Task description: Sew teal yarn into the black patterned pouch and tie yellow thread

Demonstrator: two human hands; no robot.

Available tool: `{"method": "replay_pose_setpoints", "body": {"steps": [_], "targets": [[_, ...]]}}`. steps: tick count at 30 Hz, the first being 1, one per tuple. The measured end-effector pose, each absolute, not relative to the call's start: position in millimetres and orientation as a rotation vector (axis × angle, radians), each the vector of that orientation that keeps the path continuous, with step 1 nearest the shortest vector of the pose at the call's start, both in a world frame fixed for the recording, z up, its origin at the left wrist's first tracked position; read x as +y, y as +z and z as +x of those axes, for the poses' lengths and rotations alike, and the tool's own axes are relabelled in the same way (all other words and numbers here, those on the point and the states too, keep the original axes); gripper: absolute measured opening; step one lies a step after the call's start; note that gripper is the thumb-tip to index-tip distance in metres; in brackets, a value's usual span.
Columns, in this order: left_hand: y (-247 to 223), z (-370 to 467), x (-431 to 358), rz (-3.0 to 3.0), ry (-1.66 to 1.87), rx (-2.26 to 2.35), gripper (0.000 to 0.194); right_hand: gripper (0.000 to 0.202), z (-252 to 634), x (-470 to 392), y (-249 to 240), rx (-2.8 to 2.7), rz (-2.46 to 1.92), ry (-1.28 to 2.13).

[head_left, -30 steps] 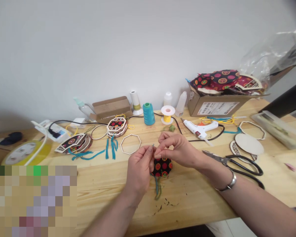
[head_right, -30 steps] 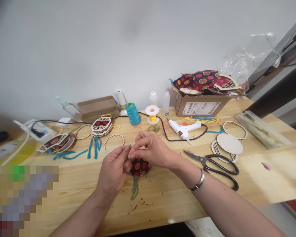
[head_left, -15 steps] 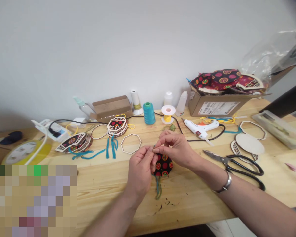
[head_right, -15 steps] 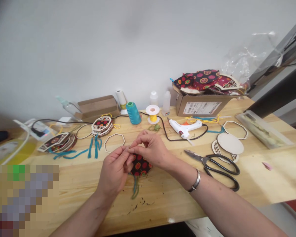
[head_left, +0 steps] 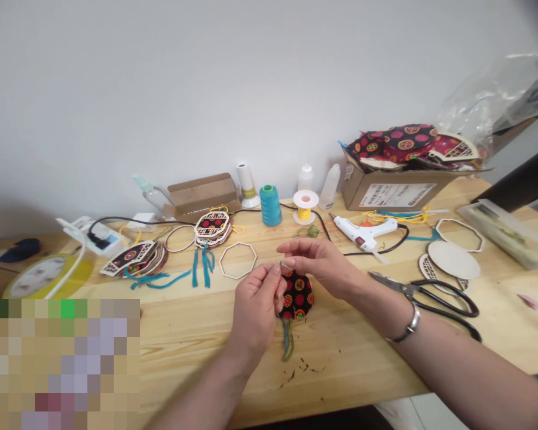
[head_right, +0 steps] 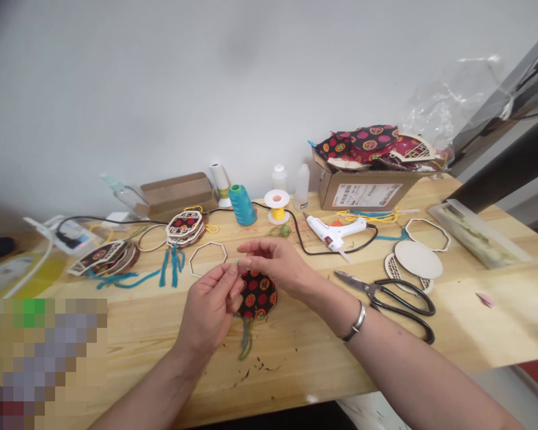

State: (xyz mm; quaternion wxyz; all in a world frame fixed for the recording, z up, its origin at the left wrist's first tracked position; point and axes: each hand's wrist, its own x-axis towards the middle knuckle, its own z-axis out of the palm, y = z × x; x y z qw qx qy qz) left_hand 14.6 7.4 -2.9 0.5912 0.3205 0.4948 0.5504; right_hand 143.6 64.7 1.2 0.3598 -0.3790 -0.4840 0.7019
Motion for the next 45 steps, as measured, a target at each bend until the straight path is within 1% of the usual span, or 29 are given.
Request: {"method": "replay_pose_setpoints", "body": {"steps": [2,5,15,21,29,37,45], "targets": [[-3.0,14.7,7.5,0.729,1.281,1.147,0.026,0.032,145.9,67.7,-3.1,-1.172,-0.960,1.930],[-3.4,14.7,8.1,0.715,1.281,1.137,0.026,0.035,148.2,71.3,-8.4,-1.102,-0.921,2.022],[-3.5,15.3,8.0,0.707,1.258,1.105,0.022,0.029,151.9,73.1,-5.0,-1.101,-0.810,2.155],[-3.2,15.2,7.2,0.757,1.220,1.101,0.027,0.025,153.4,74.4,-10.7,-1.163,-0.797,2.119],[-6.5,12.4,7.7,0.806,1.159,1.141,0.032,0.024,153.5,73.4,-6.0,-1.212,-0.878,2.057],[-5.4,13.2,6.3,0.785,1.134,1.117,0.025,0.018,151.9,72.9,-5.9,-1.234,-0.899,1.977],[2.5,14.9,7.7,0.606,1.163,0.957,0.020,0.025,150.8,73.4,-6.3,-1.264,-0.941,1.919]]}}
